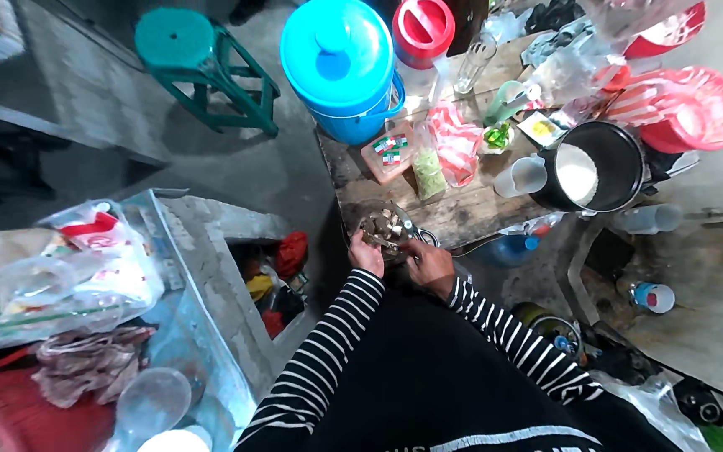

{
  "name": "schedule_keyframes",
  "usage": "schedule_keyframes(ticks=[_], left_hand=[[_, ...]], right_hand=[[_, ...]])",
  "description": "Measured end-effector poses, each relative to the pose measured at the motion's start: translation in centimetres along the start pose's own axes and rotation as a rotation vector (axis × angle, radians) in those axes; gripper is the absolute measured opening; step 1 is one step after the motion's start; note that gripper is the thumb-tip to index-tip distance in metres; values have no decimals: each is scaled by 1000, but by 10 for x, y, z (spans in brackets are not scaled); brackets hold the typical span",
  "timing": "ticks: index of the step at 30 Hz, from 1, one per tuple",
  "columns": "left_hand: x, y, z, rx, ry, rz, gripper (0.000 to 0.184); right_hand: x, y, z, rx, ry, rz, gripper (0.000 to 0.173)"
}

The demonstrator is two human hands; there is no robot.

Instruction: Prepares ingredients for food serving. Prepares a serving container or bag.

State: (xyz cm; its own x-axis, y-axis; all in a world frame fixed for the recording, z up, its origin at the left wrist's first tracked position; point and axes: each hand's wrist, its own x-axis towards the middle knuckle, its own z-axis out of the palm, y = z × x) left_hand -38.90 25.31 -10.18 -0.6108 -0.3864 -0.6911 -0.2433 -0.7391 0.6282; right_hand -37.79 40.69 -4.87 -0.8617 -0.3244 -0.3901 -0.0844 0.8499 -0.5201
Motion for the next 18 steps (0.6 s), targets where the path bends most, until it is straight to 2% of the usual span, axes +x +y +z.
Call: schedule_keyframes(ticks=[8,15,18], left_hand=[[1,-5,0,14,0,34,43],[-2,-2,1,97,-9,78,44],[-4,-3,-2,186,-50,127,45]], right_hand=[[1,-2,-6,-84,-18,150,38],[0,-2,-4,-123,2,97,38],[3,2,-7,-144,-51,147,38]])
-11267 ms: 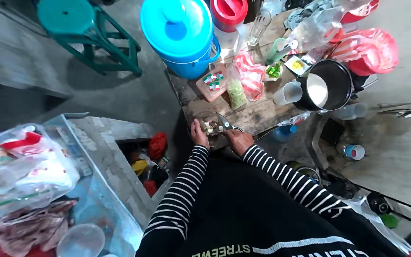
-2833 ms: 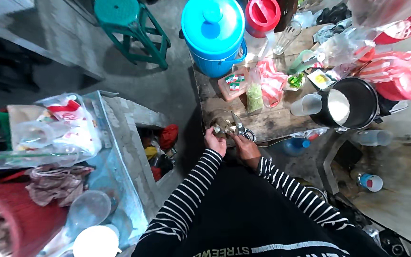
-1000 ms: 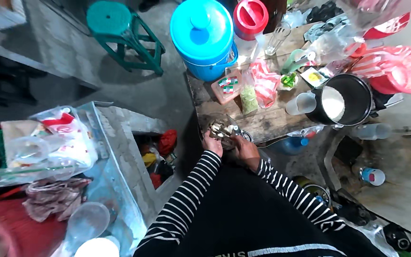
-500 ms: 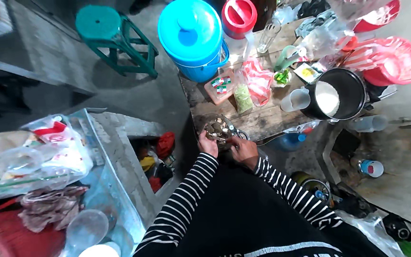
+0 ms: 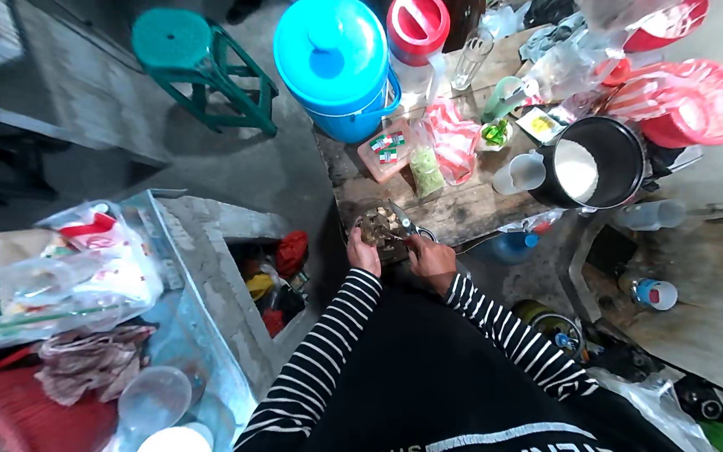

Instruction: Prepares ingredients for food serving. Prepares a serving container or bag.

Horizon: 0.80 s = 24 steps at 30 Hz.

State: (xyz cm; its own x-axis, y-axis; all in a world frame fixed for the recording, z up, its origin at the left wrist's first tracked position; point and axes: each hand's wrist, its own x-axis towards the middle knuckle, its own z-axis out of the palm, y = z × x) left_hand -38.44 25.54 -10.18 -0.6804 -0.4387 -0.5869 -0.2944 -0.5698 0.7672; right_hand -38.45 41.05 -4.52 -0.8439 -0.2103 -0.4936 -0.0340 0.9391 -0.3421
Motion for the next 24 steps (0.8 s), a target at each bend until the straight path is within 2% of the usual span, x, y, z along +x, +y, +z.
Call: schedule_keyframes(ticks=[4,8,12,16,20,24], left_hand=[[-6,9,-6,75,-18,49,48],[-8,25,-11,-40,0,40,47],[-11,36,-14,-129,44,-15,45],[-17,41,-14,-137,83,-37,41],[-23,51,-19,-134,95,-33,40],[-24,63,-33,-184,133,-34,40]], right_hand=[[2,7,-14,-5,-41,129,38],[9,17,-17,57,-114,241,43],[24,24,2,181,-95,147,47],[42,13,14,205,-135,60,37],[55,6,20,226,-116,28,40],[64,8,28,242,-145,-52,32]])
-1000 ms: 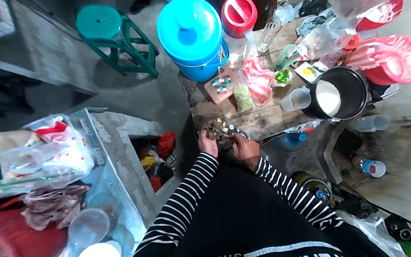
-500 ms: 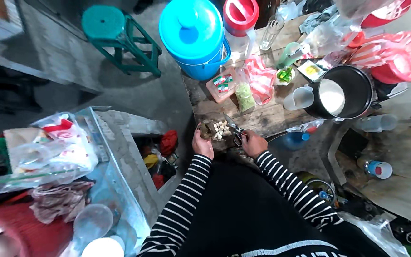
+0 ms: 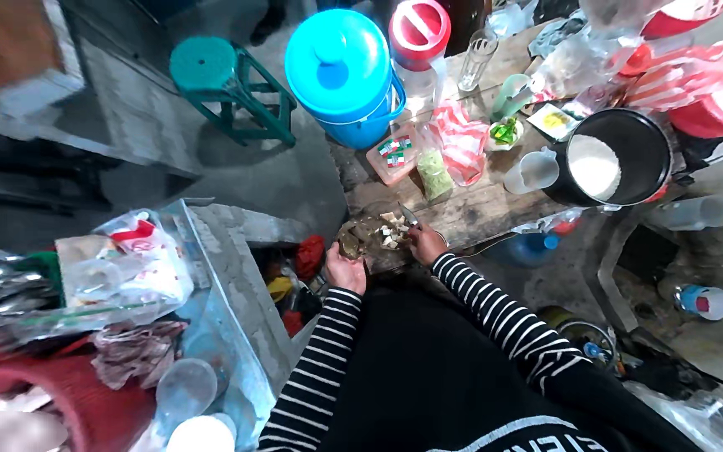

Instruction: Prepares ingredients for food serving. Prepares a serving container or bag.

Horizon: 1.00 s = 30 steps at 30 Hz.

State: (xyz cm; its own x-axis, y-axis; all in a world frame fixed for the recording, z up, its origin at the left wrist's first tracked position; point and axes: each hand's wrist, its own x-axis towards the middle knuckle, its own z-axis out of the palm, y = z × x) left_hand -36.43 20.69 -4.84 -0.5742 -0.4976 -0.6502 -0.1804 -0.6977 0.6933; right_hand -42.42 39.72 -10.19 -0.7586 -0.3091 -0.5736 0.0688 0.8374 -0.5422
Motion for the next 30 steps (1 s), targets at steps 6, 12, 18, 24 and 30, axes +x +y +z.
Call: schedule_keyframes(ticks=[6,12,18,24,30], left_hand=[[4,14,-30,-83,93,-3,41],[8,6,-61,-188,199,-4,33],[12,-5,-70,-255,180,-55,44],[5,-29,-69,-47,23,-214,52],[-21,-83,-44,361,-191,-557,56]], right_hand=[[3,-6,7,-158,-112,-9,34],[-10,2,2,-90,-51,-66,29],[-63,43,-33,320,200,-91,21],[-106,112,-27,267,383,73,26],[-147,137,11,313,508,174,28]])
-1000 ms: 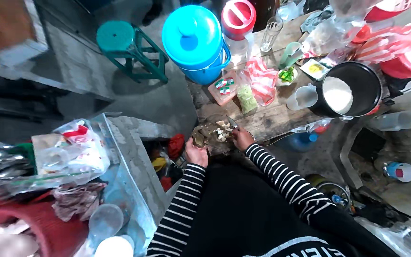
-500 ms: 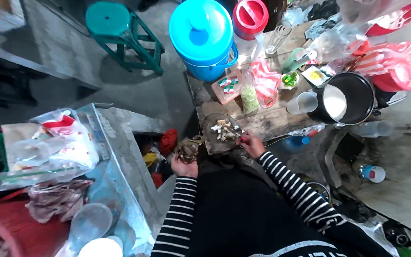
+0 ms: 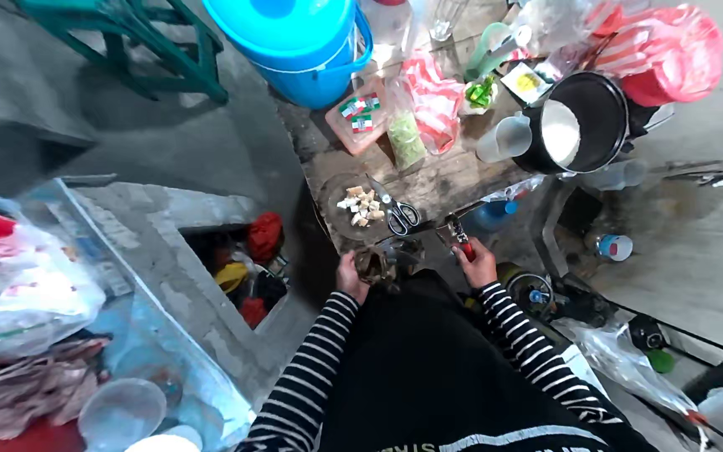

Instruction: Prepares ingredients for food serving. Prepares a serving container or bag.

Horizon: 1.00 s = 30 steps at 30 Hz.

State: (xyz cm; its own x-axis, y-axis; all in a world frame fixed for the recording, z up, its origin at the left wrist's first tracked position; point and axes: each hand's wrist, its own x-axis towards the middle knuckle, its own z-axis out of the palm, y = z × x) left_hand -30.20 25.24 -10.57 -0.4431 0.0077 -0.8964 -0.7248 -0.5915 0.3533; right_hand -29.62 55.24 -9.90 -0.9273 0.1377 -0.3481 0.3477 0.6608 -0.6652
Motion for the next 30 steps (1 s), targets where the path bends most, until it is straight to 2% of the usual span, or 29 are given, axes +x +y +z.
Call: schedule_keyframes(ticks=[2,7,9,13,15,18,20,22,24,28,30], left_hand=[[17,-28,20,109,-16,-78,54],[58,-80,65,274,108,-129,49],[65,-95,78,396,84,-34,49],[82,-121,90,814,-93,327,48],[89,-134,97,894,-79,448,47],[102,-152,102,1065,-53,522,55],[110,-157,102,1296,-67,504,56],[114,-159,100,1563,-73,473,46],[111,-159,94,1780,-67,410,54],[91,-155,79,2047,-100,359,66],[81,-153,72,2097,-113,402,63]], right_hand=[[-13,9,2,25,32,43,28],[-24,28,9,-21,-25,43,28],[-23,42,8,-40,-42,47,29],[-20,66,-11,-22,-22,60,33],[-21,80,-24,-26,-26,65,37],[-24,95,-40,-39,-42,81,39],[-24,97,-45,-55,-80,108,41],[-22,95,-44,-100,-143,134,42],[-17,90,-38,-146,-199,141,39],[-10,75,-10,-160,-210,91,40],[-7,66,5,-154,-212,66,42]])
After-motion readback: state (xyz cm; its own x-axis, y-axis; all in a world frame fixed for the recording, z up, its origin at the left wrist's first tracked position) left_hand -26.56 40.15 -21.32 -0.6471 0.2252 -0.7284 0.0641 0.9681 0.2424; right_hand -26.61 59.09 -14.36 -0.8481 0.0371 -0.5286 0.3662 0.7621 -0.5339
